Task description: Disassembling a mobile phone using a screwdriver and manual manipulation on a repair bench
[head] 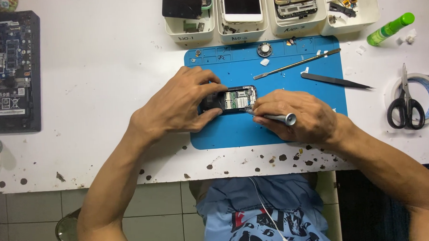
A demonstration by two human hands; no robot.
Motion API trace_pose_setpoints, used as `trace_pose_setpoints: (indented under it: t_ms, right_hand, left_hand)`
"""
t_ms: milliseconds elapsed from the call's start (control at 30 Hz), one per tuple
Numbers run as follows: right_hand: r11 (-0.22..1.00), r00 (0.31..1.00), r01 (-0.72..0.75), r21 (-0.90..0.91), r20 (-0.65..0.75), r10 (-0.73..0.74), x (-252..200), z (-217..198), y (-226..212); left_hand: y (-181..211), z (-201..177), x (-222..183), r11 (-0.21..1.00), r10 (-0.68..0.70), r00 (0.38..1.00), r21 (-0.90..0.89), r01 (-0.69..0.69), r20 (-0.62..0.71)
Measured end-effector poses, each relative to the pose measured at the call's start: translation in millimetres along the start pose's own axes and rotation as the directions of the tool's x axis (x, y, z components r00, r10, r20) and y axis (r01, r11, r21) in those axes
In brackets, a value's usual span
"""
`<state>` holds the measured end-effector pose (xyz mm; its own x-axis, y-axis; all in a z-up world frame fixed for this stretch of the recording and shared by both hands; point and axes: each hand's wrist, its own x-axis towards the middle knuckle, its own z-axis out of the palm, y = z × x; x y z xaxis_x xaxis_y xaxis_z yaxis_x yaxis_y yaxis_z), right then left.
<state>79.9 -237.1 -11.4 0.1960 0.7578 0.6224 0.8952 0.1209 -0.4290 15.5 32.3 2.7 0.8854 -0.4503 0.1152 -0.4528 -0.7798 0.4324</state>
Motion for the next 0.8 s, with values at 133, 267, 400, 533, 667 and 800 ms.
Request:
trace_pose_setpoints:
  t_ms: [133, 267, 400, 533, 667, 800]
  right_hand:
    - [1.000, 1.000, 0.008, -0.003, -0.002, -0.008, 3, 2, -2]
    - [0.999, 0.999, 0.026, -0.020, 0.023, -0.025, 4, 4, -3]
    - [0.997, 0.997, 0.063, -0.043, 0.038, -0.062, 4, 5, -4]
    - [0.995, 0.996, 0.085, -0.054, 0.045, -0.083, 5, 7, -5]
    - [0.996, 0.995, 0.053, -0.067, 0.089, -0.047, 10, 5, -6]
    - [0.994, 0.994, 0.020, -0.104, 0.108, -0.009, 18, 3, -9]
  left_hand:
    - [3, -4, 2, 1.000, -0.014, 1.000, -0.021, 0.014, 0.014]
    - [1, -2, 1, 1.000, -0.014, 1.000, -0.011, 0.014, 0.018]
    - [0, -2, 0, 1.000, -0.005, 1.000, -0.009, 0.005, 0.009]
    - [-1, -2, 1, 1.000, -0.004, 1.000, -0.007, 0.004, 0.007]
    - [-3, 0, 0, 1.000, 0.002, 1.000, -0.021, -0.002, 0.010]
    - [-5, 2, 0, 1.000, -0.002, 1.000, -0.027, 0.002, 0.000]
